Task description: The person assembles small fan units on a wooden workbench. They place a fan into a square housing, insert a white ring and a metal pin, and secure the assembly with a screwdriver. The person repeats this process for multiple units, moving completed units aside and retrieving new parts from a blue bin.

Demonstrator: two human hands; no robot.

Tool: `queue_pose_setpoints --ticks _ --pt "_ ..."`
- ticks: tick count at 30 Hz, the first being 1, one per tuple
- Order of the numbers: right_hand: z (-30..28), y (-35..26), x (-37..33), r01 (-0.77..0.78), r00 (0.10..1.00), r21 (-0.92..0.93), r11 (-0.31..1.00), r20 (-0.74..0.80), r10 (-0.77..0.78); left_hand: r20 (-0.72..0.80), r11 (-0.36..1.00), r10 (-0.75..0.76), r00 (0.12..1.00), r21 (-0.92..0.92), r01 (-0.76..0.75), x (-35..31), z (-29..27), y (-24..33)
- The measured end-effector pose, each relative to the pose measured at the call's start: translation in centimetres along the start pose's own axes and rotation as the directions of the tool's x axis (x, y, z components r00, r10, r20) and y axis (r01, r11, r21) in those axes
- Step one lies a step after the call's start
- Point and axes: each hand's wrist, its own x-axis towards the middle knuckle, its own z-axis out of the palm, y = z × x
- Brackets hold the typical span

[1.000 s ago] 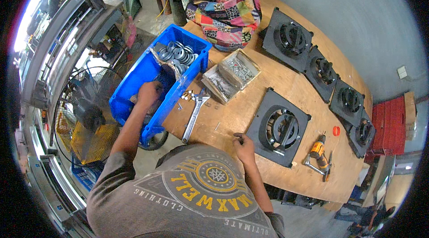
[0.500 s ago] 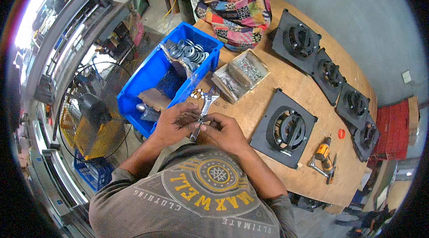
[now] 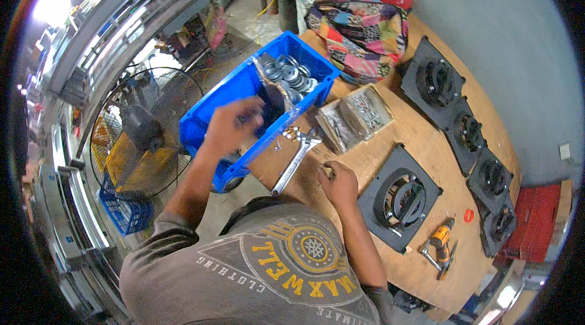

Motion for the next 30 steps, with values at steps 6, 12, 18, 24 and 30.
queue_pose_setpoints --ticks 6,12,18,24,30 --pt "5.9 6.2 2.4 -0.024 0.999 -0.288 0.957 0.02 0.031 0.246 0.773 -0.374 0.894 0.616 0.154 2.1 1.6 -11.6" --pt "5.7 6.9 1.8 -0.017 0.994 -0.127 0.992 -0.108 0.003 0.318 0.659 -0.453 0.833 0.749 0.072 1.2 4.5 -15.5" --pt "3.6 7.0 -1.1 -0.08 0.992 -0.052 0.995 -0.103 0.074 0.44 0.784 -0.424 0.792 0.615 0.078 2.4 2.4 -13.5" --pt "0.4 1.4 -2.7 -0.098 0.992 0.264 0.959 -0.054 0.117 0.297 0.965 -0.242 0.924 -0.023 0.26 1.5 -0.6 -3.6" --pt "-3.6 -7.7 -2.2 0.208 0.978 0.44 0.873 -0.063 -0.201 0.562 0.744 -0.131 0.817 -0.489 0.456 -2.5 2.7 6.5"
